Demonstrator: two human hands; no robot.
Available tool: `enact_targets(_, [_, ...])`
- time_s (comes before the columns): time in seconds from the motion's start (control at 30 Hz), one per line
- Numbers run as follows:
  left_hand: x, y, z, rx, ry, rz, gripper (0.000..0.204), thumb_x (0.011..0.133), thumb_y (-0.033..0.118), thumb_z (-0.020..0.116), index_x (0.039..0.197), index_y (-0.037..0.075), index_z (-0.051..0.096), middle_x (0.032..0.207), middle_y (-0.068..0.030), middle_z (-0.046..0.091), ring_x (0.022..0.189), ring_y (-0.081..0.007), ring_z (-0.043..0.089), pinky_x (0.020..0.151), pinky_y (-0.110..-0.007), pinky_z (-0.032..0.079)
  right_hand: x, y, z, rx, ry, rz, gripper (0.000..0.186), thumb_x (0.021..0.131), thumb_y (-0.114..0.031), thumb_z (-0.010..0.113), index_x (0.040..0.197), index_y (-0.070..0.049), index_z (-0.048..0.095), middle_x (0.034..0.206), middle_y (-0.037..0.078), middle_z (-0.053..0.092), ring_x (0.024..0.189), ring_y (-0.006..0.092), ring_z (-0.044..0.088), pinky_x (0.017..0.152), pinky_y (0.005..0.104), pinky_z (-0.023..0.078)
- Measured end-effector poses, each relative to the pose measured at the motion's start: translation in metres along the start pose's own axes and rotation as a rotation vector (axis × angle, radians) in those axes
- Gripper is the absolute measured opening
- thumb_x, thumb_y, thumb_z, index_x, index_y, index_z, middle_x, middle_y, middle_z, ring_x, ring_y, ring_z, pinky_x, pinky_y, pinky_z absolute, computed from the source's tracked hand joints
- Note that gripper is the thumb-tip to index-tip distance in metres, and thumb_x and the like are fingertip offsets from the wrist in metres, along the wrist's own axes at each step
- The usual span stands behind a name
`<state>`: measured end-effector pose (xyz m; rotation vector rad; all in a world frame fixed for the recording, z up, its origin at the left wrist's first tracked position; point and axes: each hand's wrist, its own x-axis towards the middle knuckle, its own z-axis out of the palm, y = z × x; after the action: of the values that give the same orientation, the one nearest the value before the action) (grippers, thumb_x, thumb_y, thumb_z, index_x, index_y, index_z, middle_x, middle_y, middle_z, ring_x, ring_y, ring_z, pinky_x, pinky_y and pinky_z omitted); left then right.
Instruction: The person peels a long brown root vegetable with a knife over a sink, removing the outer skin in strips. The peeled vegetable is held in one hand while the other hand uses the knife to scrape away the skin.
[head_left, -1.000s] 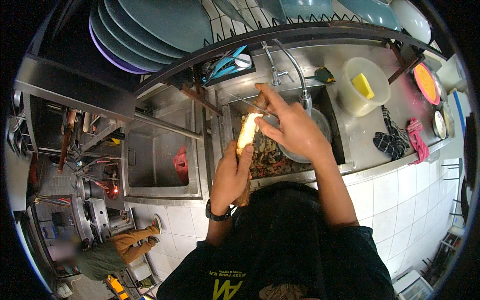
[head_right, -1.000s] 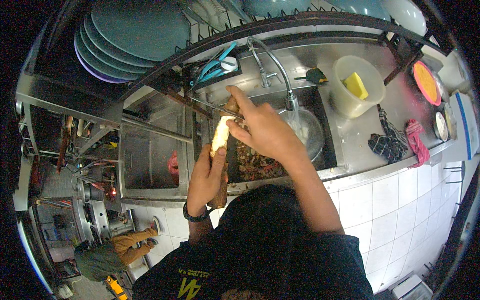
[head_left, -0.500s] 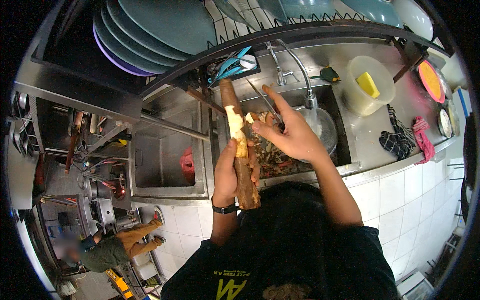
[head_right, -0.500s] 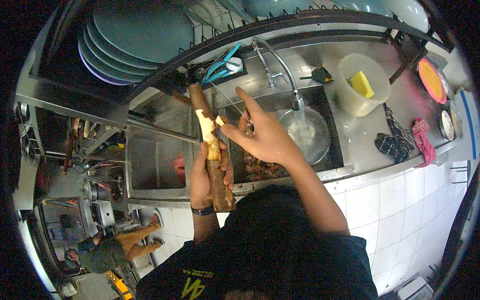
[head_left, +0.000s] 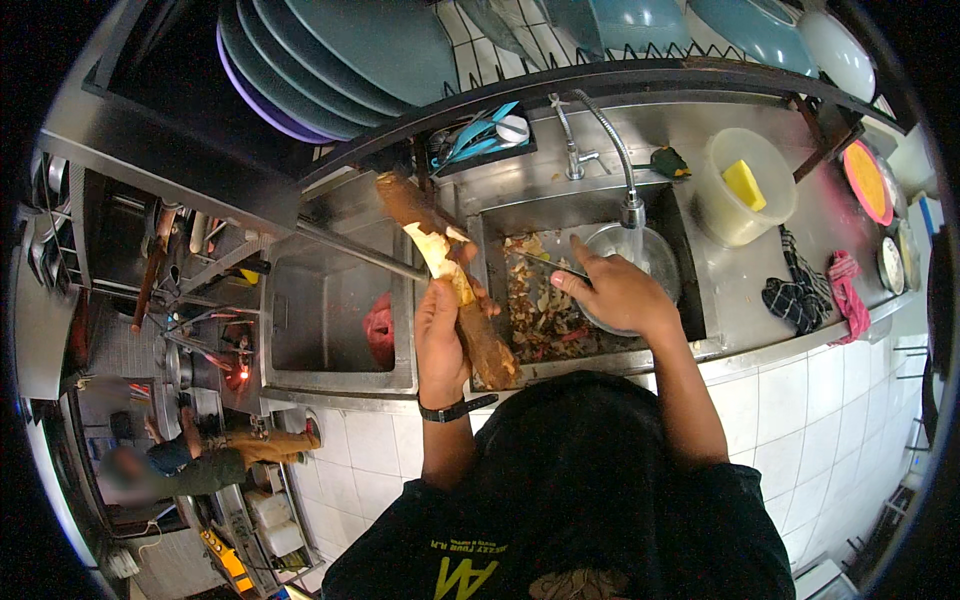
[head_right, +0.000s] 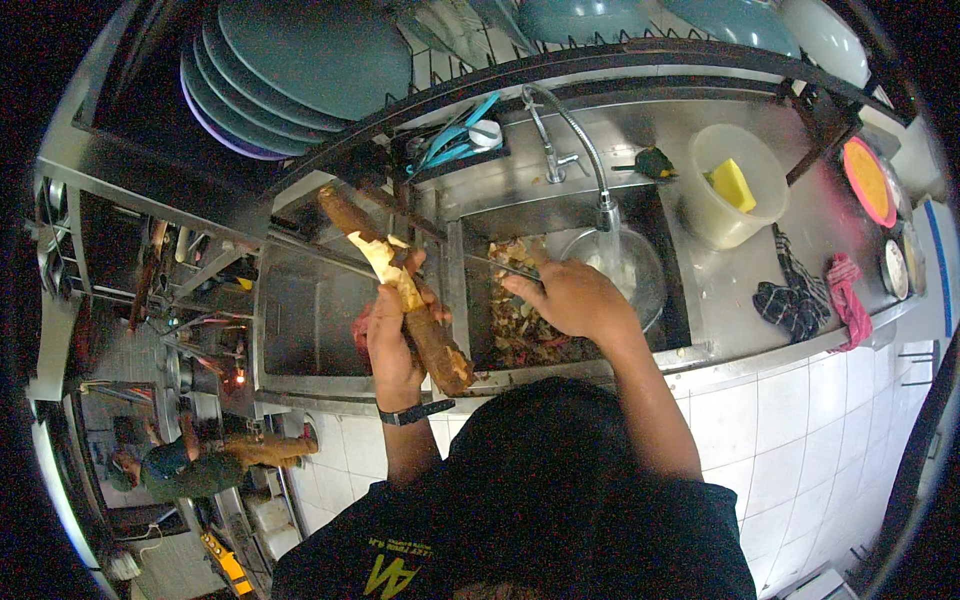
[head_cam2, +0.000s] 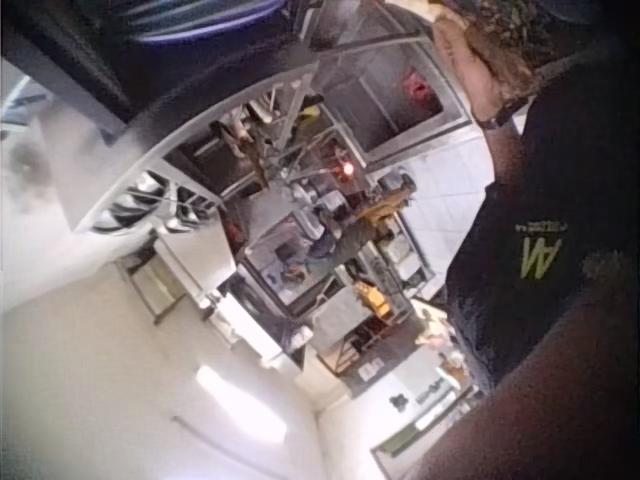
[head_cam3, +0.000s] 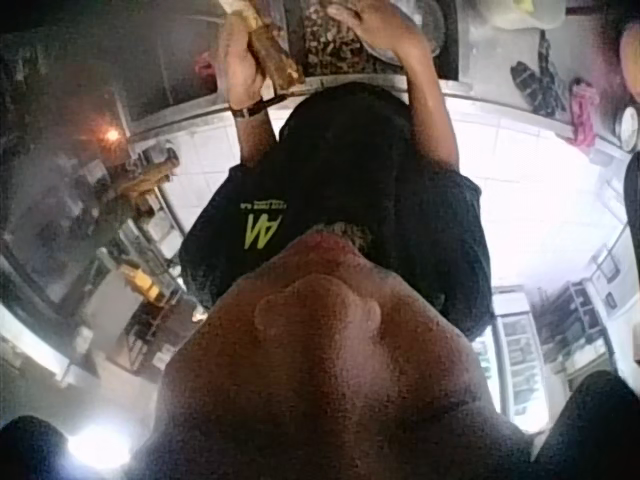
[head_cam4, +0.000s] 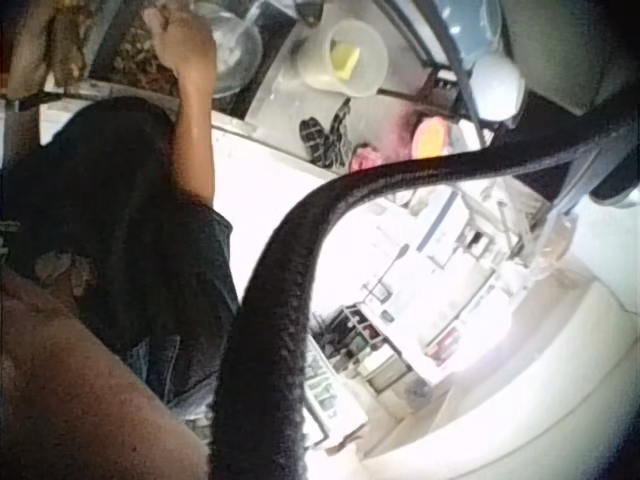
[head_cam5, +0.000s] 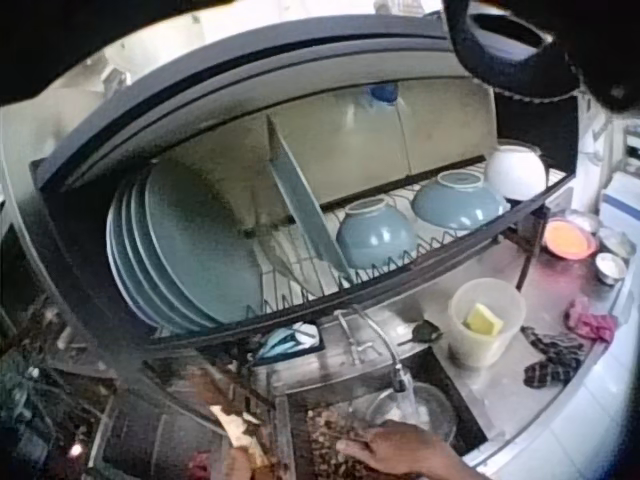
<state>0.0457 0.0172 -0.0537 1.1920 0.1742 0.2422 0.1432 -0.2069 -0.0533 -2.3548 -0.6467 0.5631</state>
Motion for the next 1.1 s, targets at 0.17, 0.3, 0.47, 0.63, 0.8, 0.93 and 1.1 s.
enact_targets(0.17, [-0.008,0.002,0.006,-0.095,0.023,-0.022,0.055,0.111,0.051,0.038,0.132,0.004,0.057,0.103,-0.0075,0.064,0.085,-0.0167,0.063,0.069,-0.033,0.054,-0.011,-0.048,-0.008,0.525,0.153,-0.347,0.073,0.107,-0.056,0.043,0.161,-0.009,0.032,0.137,0.031,0.060,0.120,0.0504,0.061,0.106,0.0509,0.046])
enact_targets(0.3, [-0.014,0.003,0.007,-0.303,-0.088,-0.115,0.051,0.112,0.044,0.035,0.132,0.002,0.057,0.111,-0.0103,0.066,0.098,-0.0199,0.066,0.083,-0.036,0.055,-0.009,-0.072,-0.007,0.647,0.060,-0.362,0.072,0.105,-0.048,0.057,0.160,-0.006,0.036,0.118,0.020,0.071,0.101,0.0204,0.069,0.091,0.0352,0.053])
enact_targets(0.47, [-0.016,0.008,0.037,-0.056,-0.030,0.085,0.043,0.111,0.028,0.043,0.143,0.001,0.049,0.131,-0.0114,0.061,0.121,-0.0214,0.059,0.105,-0.037,0.046,0.000,-0.074,0.005,0.632,0.401,-0.453,0.049,0.088,-0.034,0.080,0.116,0.004,0.069,0.106,0.021,0.074,0.096,0.0335,0.073,0.084,0.0411,0.055])
enact_targets(0.63, [-0.019,-0.006,0.036,0.061,-0.001,0.168,0.048,0.111,0.023,0.046,0.152,0.000,0.038,0.139,-0.0118,0.054,0.126,-0.0201,0.054,0.110,-0.036,0.041,0.007,-0.065,0.013,0.663,0.480,-0.484,0.039,0.088,-0.027,0.080,0.107,0.006,0.073,0.095,0.020,0.072,0.086,0.0318,0.073,0.074,0.0396,0.054])
enact_targets(0.8, [-0.022,-0.017,0.025,0.366,-0.017,0.256,0.045,0.112,0.022,0.045,0.150,-0.001,0.039,0.138,-0.0110,0.054,0.126,-0.0207,0.053,0.110,-0.036,0.040,-0.001,-0.062,0.003,0.611,0.409,-0.432,0.033,0.088,-0.022,0.077,0.104,0.006,0.075,0.089,0.020,0.071,0.078,0.0277,0.071,0.069,0.0374,0.053])
enact_targets(0.93, [-0.022,-0.019,0.028,0.621,0.004,0.375,0.043,0.112,0.019,0.043,0.149,-0.002,0.041,0.137,-0.0117,0.054,0.126,-0.0204,0.052,0.111,-0.036,0.038,-0.002,-0.063,0.003,0.630,0.421,-0.303,0.033,0.085,-0.024,0.078,0.102,0.005,0.076,0.076,0.018,0.070,0.064,0.0229,0.067,0.063,0.0361,0.052])
enact_targets(1.1, [-0.025,-0.019,0.037,0.734,0.027,0.416,0.042,0.112,0.019,0.041,0.148,-0.003,0.042,0.136,-0.0133,0.055,0.125,-0.0208,0.052,0.111,-0.037,0.038,0.011,-0.059,0.017,0.678,0.449,-0.186,0.030,0.080,-0.023,0.078,0.097,0.002,0.076,0.066,0.016,0.068,0.056,0.0179,0.063,0.060,0.0343,0.051])
